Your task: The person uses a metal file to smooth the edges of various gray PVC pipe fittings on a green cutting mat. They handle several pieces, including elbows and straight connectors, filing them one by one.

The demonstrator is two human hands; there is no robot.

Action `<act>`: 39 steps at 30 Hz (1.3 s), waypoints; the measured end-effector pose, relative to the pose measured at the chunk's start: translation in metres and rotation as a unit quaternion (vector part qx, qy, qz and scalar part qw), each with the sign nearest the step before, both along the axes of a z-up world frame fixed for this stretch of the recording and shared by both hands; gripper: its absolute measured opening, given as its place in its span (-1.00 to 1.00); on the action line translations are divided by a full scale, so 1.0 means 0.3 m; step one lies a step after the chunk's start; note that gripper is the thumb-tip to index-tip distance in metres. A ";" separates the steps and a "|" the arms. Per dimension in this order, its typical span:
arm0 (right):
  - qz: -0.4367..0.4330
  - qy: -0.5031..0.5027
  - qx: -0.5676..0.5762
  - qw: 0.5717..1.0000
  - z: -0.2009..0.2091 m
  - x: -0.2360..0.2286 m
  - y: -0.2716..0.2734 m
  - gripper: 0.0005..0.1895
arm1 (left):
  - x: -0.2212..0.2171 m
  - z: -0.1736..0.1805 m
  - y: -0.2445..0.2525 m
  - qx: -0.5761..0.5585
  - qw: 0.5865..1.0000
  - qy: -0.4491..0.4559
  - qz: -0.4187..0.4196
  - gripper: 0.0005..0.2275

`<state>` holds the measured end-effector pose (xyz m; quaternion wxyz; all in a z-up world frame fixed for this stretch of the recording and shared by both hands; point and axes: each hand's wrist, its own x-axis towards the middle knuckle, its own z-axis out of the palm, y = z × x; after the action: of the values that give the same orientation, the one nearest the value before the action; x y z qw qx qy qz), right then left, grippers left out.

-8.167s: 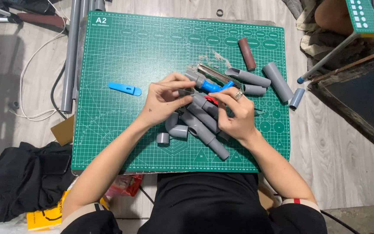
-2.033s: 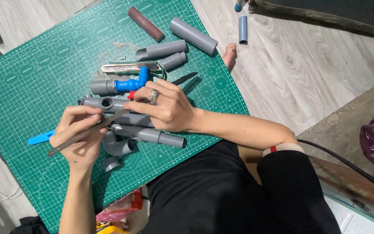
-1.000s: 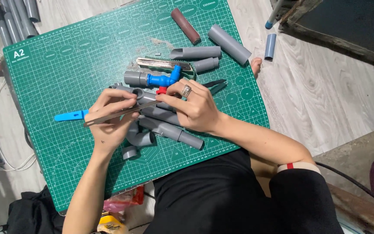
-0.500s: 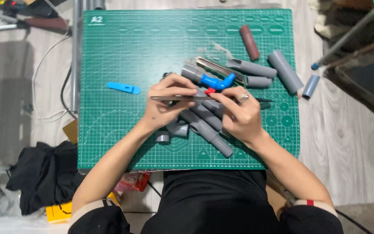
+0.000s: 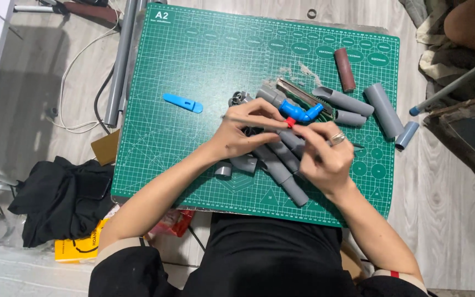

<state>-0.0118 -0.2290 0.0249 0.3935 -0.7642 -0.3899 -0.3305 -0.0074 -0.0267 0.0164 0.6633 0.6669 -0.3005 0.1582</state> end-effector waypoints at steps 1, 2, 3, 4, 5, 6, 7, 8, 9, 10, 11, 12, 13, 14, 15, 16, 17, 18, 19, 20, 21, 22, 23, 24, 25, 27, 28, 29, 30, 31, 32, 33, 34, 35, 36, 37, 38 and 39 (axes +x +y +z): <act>0.001 0.000 -0.001 1.000 -0.005 0.006 -0.008 -0.61 | -0.001 -0.002 0.006 -0.001 1.000 0.000 0.001 -0.88; -0.003 -0.007 -0.007 1.000 -0.009 0.013 -0.016 -0.61 | -0.001 -0.004 0.012 -0.001 1.000 0.008 0.003 -0.86; -0.008 -0.014 -0.014 1.000 -0.013 0.019 -0.024 -0.61 | -0.001 -0.006 0.018 -0.002 1.000 0.015 0.006 -0.84; -0.007 -0.015 -0.015 1.000 -0.006 0.016 -0.015 -0.61 | 0.000 -0.004 0.017 -0.003 1.000 0.014 0.007 -0.84; 0.005 -0.009 -0.016 1.000 -0.001 0.011 -0.006 -0.62 | 0.001 -0.001 0.018 0.001 1.000 0.007 -0.006 -0.82; 0.017 -0.004 -0.017 1.000 0.004 0.006 0.003 -0.62 | 0.003 0.002 0.018 0.004 1.000 0.000 -0.019 -0.80; 0.016 -0.003 -0.017 1.000 0.000 0.008 0.007 -0.62 | -0.002 0.006 0.016 0.005 1.000 0.001 -0.020 -0.80; 0.017 -0.005 -0.018 1.000 -0.006 0.011 0.009 -0.62 | -0.006 0.009 0.014 0.004 0.999 0.012 -0.030 -0.79; 0.015 -0.007 -0.020 1.000 -0.010 0.012 0.009 -0.62 | -0.008 0.012 0.010 0.003 0.999 0.022 -0.042 -0.77; 0.012 -0.006 -0.020 1.000 -0.015 0.010 0.011 -0.62 | -0.009 0.011 0.013 0.003 0.999 0.023 -0.045 -0.77; 0.010 -0.012 -0.026 1.000 -0.018 0.010 0.011 -0.62 | -0.009 0.009 0.014 0.007 0.999 0.028 -0.039 -0.76; 0.008 -0.019 -0.032 0.999 -0.021 0.010 0.010 -0.62 | -0.010 0.008 0.015 0.011 0.999 0.034 -0.032 -0.75; 0.004 -0.018 -0.032 0.999 -0.015 0.007 0.014 -0.62 | -0.007 0.000 0.012 0.010 0.999 0.034 -0.035 -0.75; 0.004 -0.021 -0.031 0.999 -0.009 0.005 0.018 -0.62 | -0.004 -0.008 0.009 -0.001 0.999 0.046 -0.029 -0.75; 0.003 -0.024 -0.030 0.999 -0.003 0.003 0.022 -0.62 | -0.001 -0.015 0.007 -0.011 0.998 0.058 -0.022 -0.76; 0.000 -0.023 -0.030 0.999 -0.006 0.002 0.021 -0.62 | -0.001 -0.007 0.007 -0.011 0.998 0.059 -0.026 -0.76; -0.003 -0.017 -0.031 0.999 -0.009 0.001 0.019 -0.62 | -0.003 0.001 0.007 -0.012 0.999 0.049 -0.016 -0.77; -0.006 -0.011 -0.032 0.999 -0.012 0.000 0.017 -0.62 | -0.004 0.008 0.007 -0.013 0.999 0.039 -0.006 -0.79; -0.010 -0.010 -0.032 0.999 -0.010 -0.001 0.014 -0.62 | -0.004 0.012 0.010 -0.013 0.999 0.040 -0.010 -0.79; -0.012 -0.004 -0.032 0.999 -0.008 -0.001 0.012 -0.63 | -0.004 0.015 0.013 -0.011 0.999 0.041 -0.012 -0.79; -0.012 0.001 -0.033 0.999 -0.005 0.000 0.009 -0.64 | -0.004 0.020 0.016 -0.010 0.999 0.042 -0.012 -0.80; -0.015 0.002 -0.033 0.999 -0.001 0.003 0.004 -0.64 | -0.002 0.014 0.014 -0.010 0.999 0.043 -0.015 -0.80; -0.016 0.011 -0.028 0.999 0.004 0.007 0.001 -0.65 | 0.000 0.008 0.014 -0.013 0.999 0.041 -0.014 -0.79; -0.017 0.019 -0.023 0.999 0.009 0.010 -0.002 -0.65 | 0.001 0.002 0.014 -0.017 0.999 0.039 -0.013 -0.78; -0.017 0.019 -0.024 0.999 0.011 0.015 -0.010 -0.65 | 0.001 0.001 0.018 -0.017 0.999 0.039 -0.013 -0.78; -0.023 0.035 -0.022 0.999 0.015 0.022 -0.027 -0.63 | 0.002 0.001 0.026 -0.017 0.999 0.030 0.003 -0.79; -0.025 0.035 -0.022 0.999 0.007 0.028 -0.038 -0.63 | 0.002 0.005 0.031 -0.017 0.999 0.030 0.001 -0.79; -0.027 0.029 -0.017 0.999 -0.002 0.034 -0.049 -0.61 | 0.000 0.009 0.035 -0.030 0.999 0.041 -0.001 -0.77; -0.030 0.023 -0.011 0.999 -0.011 0.039 -0.059 -0.59 | -0.002 0.012 0.040 -0.042 0.998 0.053 -0.003 -0.76; -0.030 0.022 -0.012 0.999 -0.008 0.038 -0.055 -0.59 | -0.001 0.009 0.039 -0.042 0.998 0.052 -0.003 -0.76; -0.022 0.023 -0.001 0.999 -0.004 0.037 -0.051 -0.59 | 0.001 0.007 0.038 -0.040 0.998 0.050 -0.002 -0.75; -0.014 0.025 0.009 1.000 -0.001 0.035 -0.046 -0.60 | 0.000 0.003 0.038 -0.038 0.998 0.048 -0.001 -0.75; -0.013 0.025 0.009 1.000 0.004 0.030 -0.033 -0.60 | -0.004 0.009 0.032 -0.039 0.998 0.049 0.000 -0.75; -0.005 0.023 0.004 1.000 0.010 0.025 -0.020 -0.60 | -0.007 0.014 0.026 -0.024 0.999 0.048 -0.001 -0.75; 0.003 0.020 -0.002 1.000 0.015 0.020 -0.008 -0.60 | -0.010 0.020 0.020 -0.009 0.999 0.047 -0.002 -0.75; 0.003 0.020 -0.002 1.000 0.008 0.021 -0.010 -0.60 | -0.011 0.020 0.017 -0.009 0.999 0.047 -0.002 -0.75; 0.000 0.018 -0.014 1.000 0.000 0.023 -0.012 -0.61 | -0.012 0.020 0.015 -0.011 0.999 0.053 0.001 -0.75; -0.004 0.017 -0.027 0.999 -0.009 0.023 -0.015 -0.61 | -0.014 0.019 0.011 -0.014 0.998 0.059 0.003 -0.75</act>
<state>-0.0050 -0.2334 0.0222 0.3782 -0.7813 -0.3891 -0.3086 -0.0116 -0.0233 0.0220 0.6890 0.6664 -0.2566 0.1243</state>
